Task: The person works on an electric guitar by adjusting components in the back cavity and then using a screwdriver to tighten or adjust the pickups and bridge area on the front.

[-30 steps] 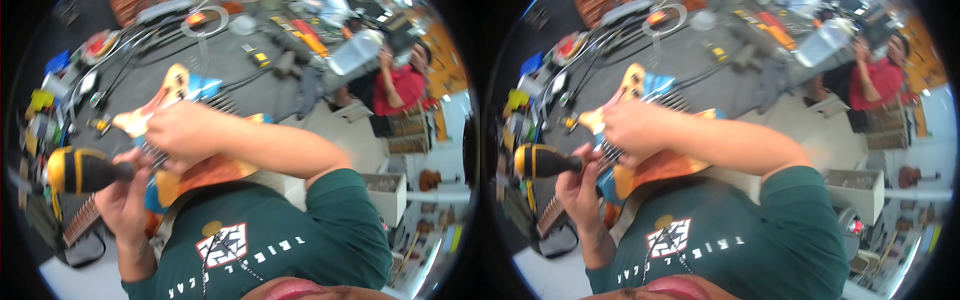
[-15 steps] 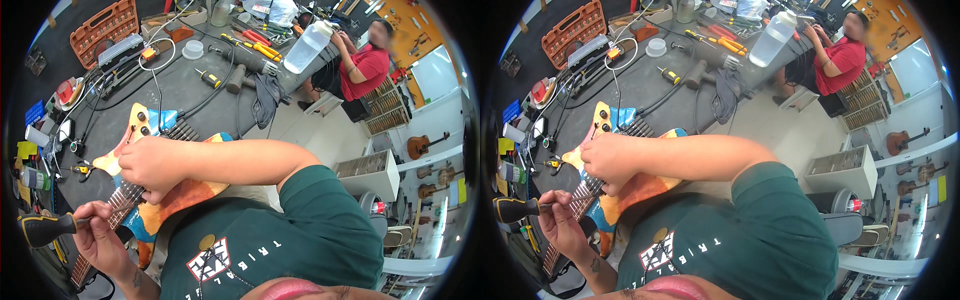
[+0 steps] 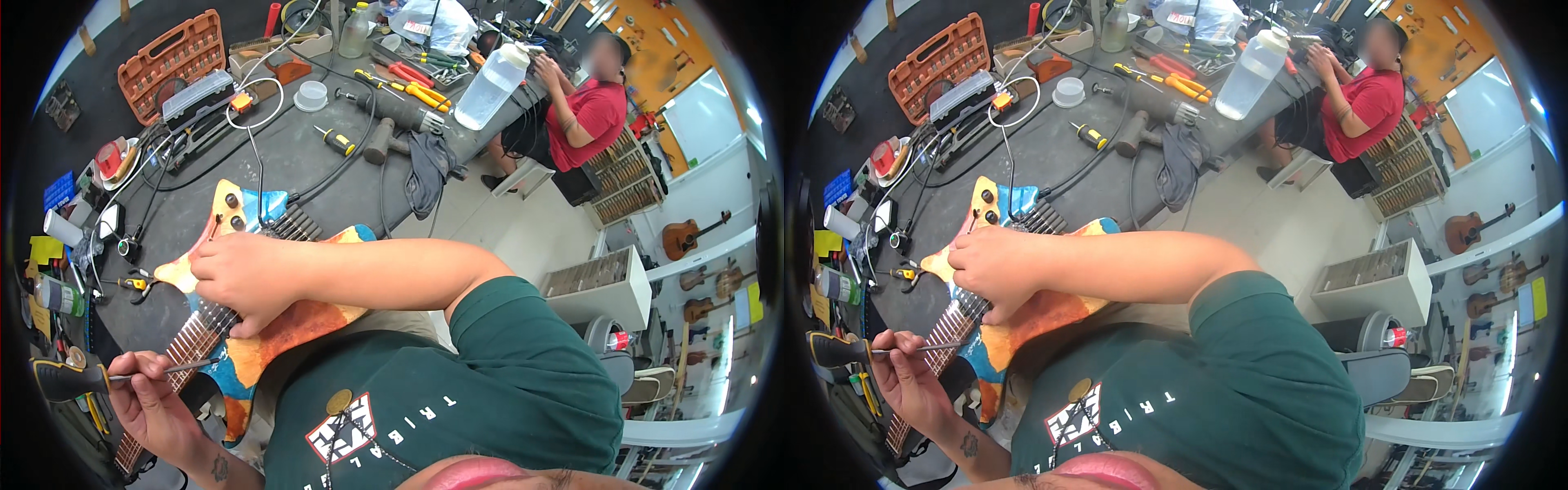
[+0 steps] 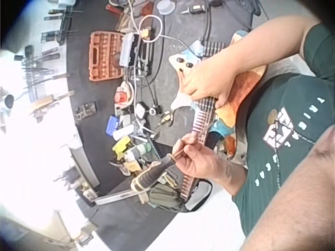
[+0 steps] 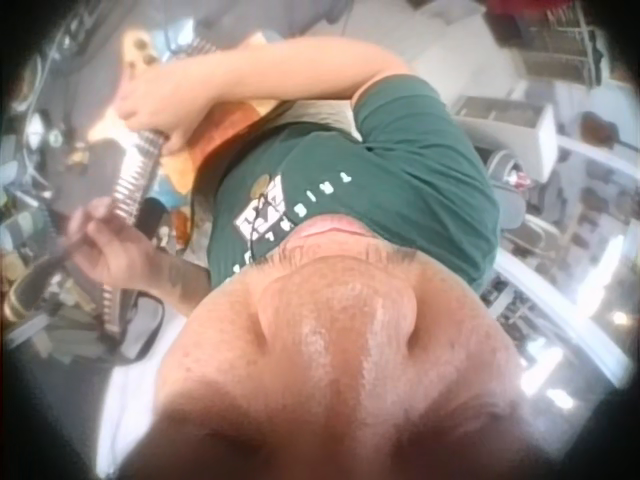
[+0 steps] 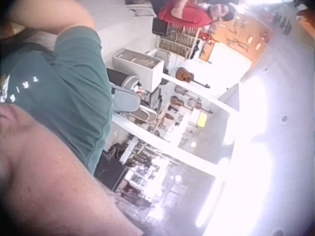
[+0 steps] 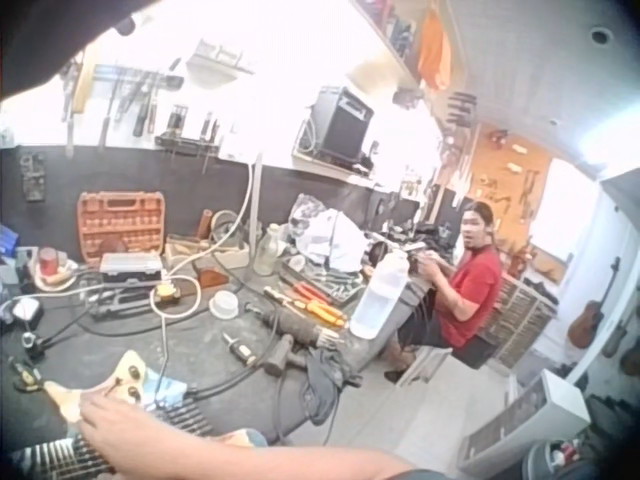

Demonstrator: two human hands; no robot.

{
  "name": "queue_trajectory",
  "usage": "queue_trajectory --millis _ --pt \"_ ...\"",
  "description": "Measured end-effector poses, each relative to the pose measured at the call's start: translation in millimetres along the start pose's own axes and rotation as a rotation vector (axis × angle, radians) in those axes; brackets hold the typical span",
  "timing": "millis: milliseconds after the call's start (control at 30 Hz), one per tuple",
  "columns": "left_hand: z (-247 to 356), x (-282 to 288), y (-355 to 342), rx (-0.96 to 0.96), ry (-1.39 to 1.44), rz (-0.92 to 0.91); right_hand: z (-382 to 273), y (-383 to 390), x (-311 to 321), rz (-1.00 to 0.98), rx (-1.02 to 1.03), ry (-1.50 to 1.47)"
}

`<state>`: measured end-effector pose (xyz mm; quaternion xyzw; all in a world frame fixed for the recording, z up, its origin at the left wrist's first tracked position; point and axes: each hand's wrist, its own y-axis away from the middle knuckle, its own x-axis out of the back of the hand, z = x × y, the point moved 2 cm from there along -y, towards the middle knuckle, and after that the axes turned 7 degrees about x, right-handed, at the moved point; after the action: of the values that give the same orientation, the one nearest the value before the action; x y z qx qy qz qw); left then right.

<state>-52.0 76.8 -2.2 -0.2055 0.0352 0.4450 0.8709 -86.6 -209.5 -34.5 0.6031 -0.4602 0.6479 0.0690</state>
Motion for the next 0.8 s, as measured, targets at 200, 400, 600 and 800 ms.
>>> queue_trajectory --millis 200,400,600,800 --pt "8 7 6 -0.025 -0.057 0.097 -1 -2 -2 -0.041 -0.016 -0.015" --pt "13 9 5 -0.013 0.037 0.112 0 -1 7 -0.008 -0.021 -0.067" --pt "22 8 8 -0.021 0.065 0.211 -40 2 102 0.399 0.054 -0.439" --pt "22 -6 15 0.007 -0.063 0.205 -136 45 223 0.538 0.327 -0.964"
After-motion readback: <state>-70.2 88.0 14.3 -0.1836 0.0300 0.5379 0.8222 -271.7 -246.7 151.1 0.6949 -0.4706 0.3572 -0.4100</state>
